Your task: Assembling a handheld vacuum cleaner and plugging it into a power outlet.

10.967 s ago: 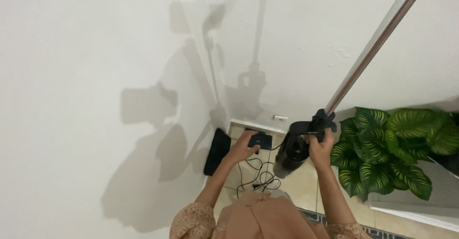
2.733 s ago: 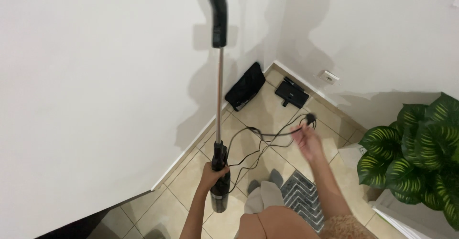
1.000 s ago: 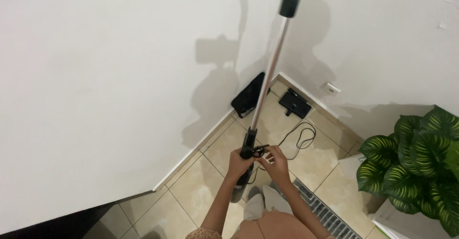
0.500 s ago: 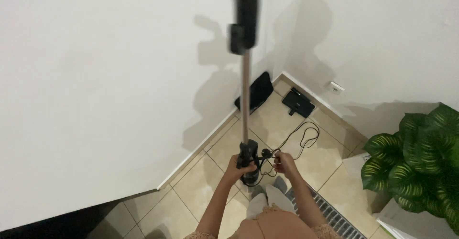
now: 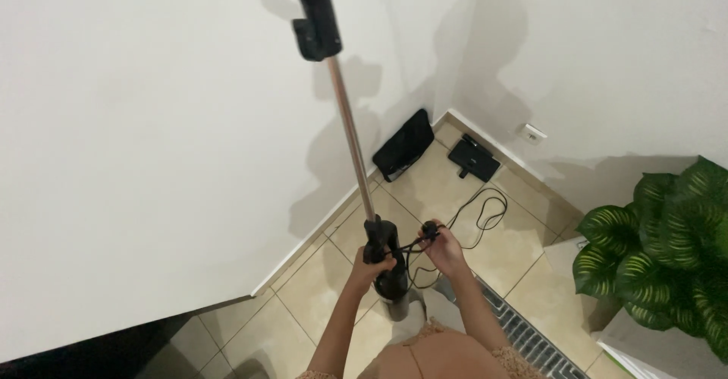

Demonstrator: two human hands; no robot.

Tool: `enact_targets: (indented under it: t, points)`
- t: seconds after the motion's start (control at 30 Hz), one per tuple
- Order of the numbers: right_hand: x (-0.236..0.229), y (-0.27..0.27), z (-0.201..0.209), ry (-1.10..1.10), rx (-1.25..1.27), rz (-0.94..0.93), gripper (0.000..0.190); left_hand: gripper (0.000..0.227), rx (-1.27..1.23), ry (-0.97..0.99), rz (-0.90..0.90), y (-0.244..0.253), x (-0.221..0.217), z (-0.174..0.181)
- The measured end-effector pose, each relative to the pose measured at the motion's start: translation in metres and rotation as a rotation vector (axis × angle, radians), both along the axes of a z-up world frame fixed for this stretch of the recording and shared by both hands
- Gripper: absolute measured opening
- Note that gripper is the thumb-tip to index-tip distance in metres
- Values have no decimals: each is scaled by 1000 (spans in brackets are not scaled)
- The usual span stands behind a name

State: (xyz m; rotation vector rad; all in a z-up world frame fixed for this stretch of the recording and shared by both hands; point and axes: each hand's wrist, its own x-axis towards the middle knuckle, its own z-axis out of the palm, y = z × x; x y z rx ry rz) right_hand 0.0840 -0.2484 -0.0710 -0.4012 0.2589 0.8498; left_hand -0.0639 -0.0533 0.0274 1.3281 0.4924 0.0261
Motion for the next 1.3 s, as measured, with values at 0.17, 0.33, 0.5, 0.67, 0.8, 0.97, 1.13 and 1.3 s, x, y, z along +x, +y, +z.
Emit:
enact_targets:
  t: [0.17,0.33,0.5,0.67,0.8,0.97,1.13,1.3]
  points:
    - [-6,-6,2,52,-29,34,25,22,47,25,12,7,-4,-1]
    - [-15,-7,2,129,-17,-48,14,22,64,48,55,19,-10,-16]
    - [-23,-19,30,194,-116,178,11,19,-21,60,197,29,-19,-33]
    - [-40,-41,-96,-5,313,265,9,19,-139,-5,205,19,-19,-12]
    - [-9,-10,27,-178,-795,333,28,17,-119,-10,187,5,-16,-5]
    - [-26,-12,28,-548,-1030,69,39,18,-46,-1,193,0,-9,-1]
    - [-51,-8,81,-976,-1166,-257,41,23,67,11,149,-5,-1,5]
    - [-57,11,169,-1291,-1089,70,40,26,175,28,19,-9,6,18]
